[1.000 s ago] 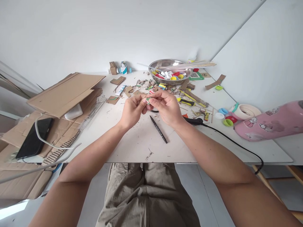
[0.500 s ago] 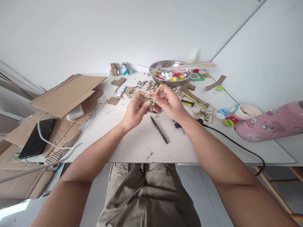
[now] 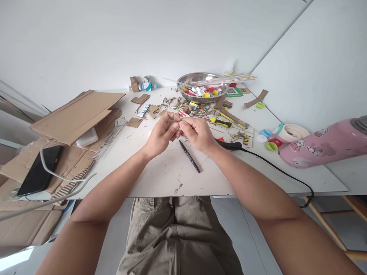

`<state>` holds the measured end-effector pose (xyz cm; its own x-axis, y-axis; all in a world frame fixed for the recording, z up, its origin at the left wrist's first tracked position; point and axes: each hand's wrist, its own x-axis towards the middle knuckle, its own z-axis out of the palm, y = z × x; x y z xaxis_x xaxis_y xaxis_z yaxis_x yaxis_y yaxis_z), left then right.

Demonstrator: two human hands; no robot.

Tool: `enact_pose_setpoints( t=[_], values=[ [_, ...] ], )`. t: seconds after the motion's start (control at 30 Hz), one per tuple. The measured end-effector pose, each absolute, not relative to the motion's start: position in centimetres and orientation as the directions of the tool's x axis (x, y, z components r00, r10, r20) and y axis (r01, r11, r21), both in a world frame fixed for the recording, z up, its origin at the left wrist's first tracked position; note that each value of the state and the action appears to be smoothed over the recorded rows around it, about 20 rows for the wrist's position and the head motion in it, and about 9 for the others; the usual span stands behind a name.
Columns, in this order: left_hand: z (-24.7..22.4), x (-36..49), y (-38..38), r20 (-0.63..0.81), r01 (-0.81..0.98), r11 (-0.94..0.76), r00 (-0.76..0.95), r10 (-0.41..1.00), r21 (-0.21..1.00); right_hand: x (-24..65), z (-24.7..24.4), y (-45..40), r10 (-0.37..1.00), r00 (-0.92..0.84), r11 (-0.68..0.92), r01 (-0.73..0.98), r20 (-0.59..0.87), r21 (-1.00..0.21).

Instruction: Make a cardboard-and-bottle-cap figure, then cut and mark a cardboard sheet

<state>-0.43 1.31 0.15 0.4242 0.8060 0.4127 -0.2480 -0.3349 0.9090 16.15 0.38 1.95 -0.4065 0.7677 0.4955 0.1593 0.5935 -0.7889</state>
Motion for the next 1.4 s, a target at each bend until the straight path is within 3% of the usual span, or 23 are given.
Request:
enact_pose_setpoints(
  t=[0.3, 0.47, 0.53, 0.6, 0.73, 0.9, 1.07, 1.4],
  values=[
    [0.3, -1.0, 1.9, 0.373, -0.207, -0.318, 0.335, 0.865, 0.925, 16.1, 1.6, 0.4, 0.799, -0.358, 0.58, 0.248, 0.483, -0.776],
    [0.0, -1.1, 2.2, 0.359, -0.2, -0.319, 0.211, 0.909, 0.926, 17.8, 1.5, 2.3, 0.818, -0.418, 0.489, 0.145, 0.395, -0.86],
    [0.2, -1.4, 2.7, 0.341, -0.205, -0.315, 0.108, 0.934, 0.927, 19.2, 1.4, 3.5, 0.86, -0.326, 0.456, 0.142, 0.393, -0.879],
    [0.4, -1.8, 3.2, 0.317, -0.229, -0.301, 0.033, 0.948, 0.926, 20.6, 1.2, 4.6, 0.909, -0.198, 0.408, 0.249, 0.366, -0.878],
    [0.6, -2.3, 3.9, 0.271, -0.289, -0.27, -0.035, 0.962, 0.919, 22.6, 1.1, 6.3, 0.957, -0.143, 0.286, 0.603, 0.251, -0.745],
    [0.3, -2.1, 3.9, 0.247, -0.282, -0.254, -0.06, 0.967, 0.925, 21.8, 1.0, 9.3, 0.963, -0.132, 0.239, 0.819, 0.234, -0.521],
    [0.2, -1.7, 3.6, 0.268, -0.282, -0.268, -0.04, 0.963, 0.921, 19.4, 0.1, 12.8, 0.988, -0.043, 0.103, 0.895, 0.147, -0.434],
    [0.0, -0.9, 2.7, 0.314, -0.196, -0.283, 0.148, 0.938, 0.939, 19.3, 0.7, 11.9, 0.984, -0.084, 0.149, 0.869, 0.157, -0.472]
  ],
)
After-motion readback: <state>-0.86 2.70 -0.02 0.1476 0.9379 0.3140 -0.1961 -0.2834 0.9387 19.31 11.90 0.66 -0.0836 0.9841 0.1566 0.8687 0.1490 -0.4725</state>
